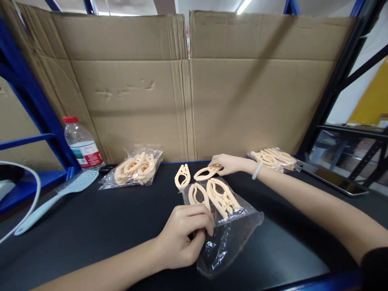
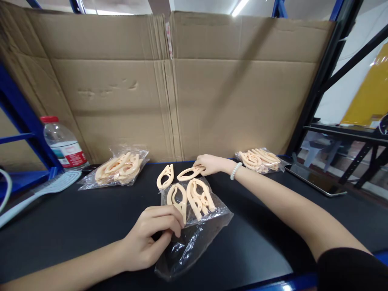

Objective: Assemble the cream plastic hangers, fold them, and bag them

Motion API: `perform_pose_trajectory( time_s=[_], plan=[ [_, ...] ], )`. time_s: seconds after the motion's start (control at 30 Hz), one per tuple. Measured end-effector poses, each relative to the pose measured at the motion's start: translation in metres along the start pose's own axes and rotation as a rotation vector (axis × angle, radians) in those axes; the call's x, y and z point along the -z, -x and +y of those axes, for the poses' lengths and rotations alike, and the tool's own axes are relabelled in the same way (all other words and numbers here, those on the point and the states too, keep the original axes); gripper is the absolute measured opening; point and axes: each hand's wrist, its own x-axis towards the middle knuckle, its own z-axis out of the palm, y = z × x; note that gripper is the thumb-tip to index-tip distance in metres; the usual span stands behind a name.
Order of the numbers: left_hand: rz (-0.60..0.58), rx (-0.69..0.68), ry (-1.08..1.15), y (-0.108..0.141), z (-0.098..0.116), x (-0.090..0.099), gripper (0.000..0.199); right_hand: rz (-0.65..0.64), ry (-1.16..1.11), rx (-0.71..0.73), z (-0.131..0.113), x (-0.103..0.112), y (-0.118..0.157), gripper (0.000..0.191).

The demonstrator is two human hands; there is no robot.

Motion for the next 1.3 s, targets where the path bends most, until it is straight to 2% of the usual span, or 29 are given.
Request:
perform_pose_trajectory(
  time_s=[0.07, 0.13, 0.3, 0.4, 0.43, 0.5, 0.6, 0.67, 0.77, 0.9, 0.97, 1.07, 1.2, 1.3],
  plan=[
    [0.004, -0.004, 0.005, 0.001, -0.002, -0.001, 0.025, 0.004, -0.006, -0.013, -0.002, 0.008, 0.019, 0.022],
    [0.013, -0.007, 0.01, 0.002, -0.003, -0.002, 0.025, 0.099, -0.027, -0.064, -0.009, 0.015, 0.039, 0.022],
    [0.038, 0.019, 0.005, 0.0, 0.0, -0.003, 0.024, 0.596, -0.139, -0.264, -0.04, 0.03, 0.071, 0.018],
    [0.059, 0.021, 0.0, -0.002, 0.002, -0.002, 0.023, 0.775, -0.361, -0.248, -0.067, 0.044, 0.078, 0.02],
    [0.064, 0.022, -0.004, -0.003, 0.002, -0.002, 0.022, 0.779, -0.427, -0.206, -0.077, 0.05, 0.079, 0.019],
    [0.066, 0.034, -0.013, -0.004, 0.003, -0.002, 0.021, 0.707, -0.482, -0.133, -0.097, 0.062, 0.082, 0.015],
    [0.06, 0.053, -0.013, -0.005, 0.003, -0.002, 0.021, 0.554, -0.49, -0.004, -0.124, 0.075, 0.09, 0.011],
    [0.055, 0.061, -0.007, -0.004, 0.003, -0.003, 0.021, 0.449, -0.442, 0.085, -0.14, 0.075, 0.094, 0.008],
    [0.055, 0.066, 0.001, -0.003, 0.002, -0.003, 0.023, 0.302, -0.273, 0.175, -0.159, 0.066, 0.098, 0.003],
    [0.06, 0.06, 0.002, -0.002, 0.001, -0.003, 0.024, 0.224, 0.08, 0.27, -0.179, 0.052, 0.098, 0.032],
    [0.071, 0.063, -0.002, -0.002, 0.001, -0.003, 0.024, 0.222, 0.191, 0.291, -0.184, 0.047, 0.096, 0.04],
    [0.08, 0.059, -0.005, -0.001, 0.001, -0.003, 0.024, 0.257, 0.271, 0.301, -0.184, 0.035, 0.093, 0.036],
    [0.077, 0.035, -0.007, 0.0, 0.002, -0.003, 0.024, 0.349, 0.403, 0.308, -0.176, 0.008, 0.086, 0.024],
    [0.078, 0.024, -0.012, -0.001, 0.001, -0.004, 0.024, 0.249, 0.449, 0.232, -0.172, -0.011, 0.083, 0.024]
  ],
)
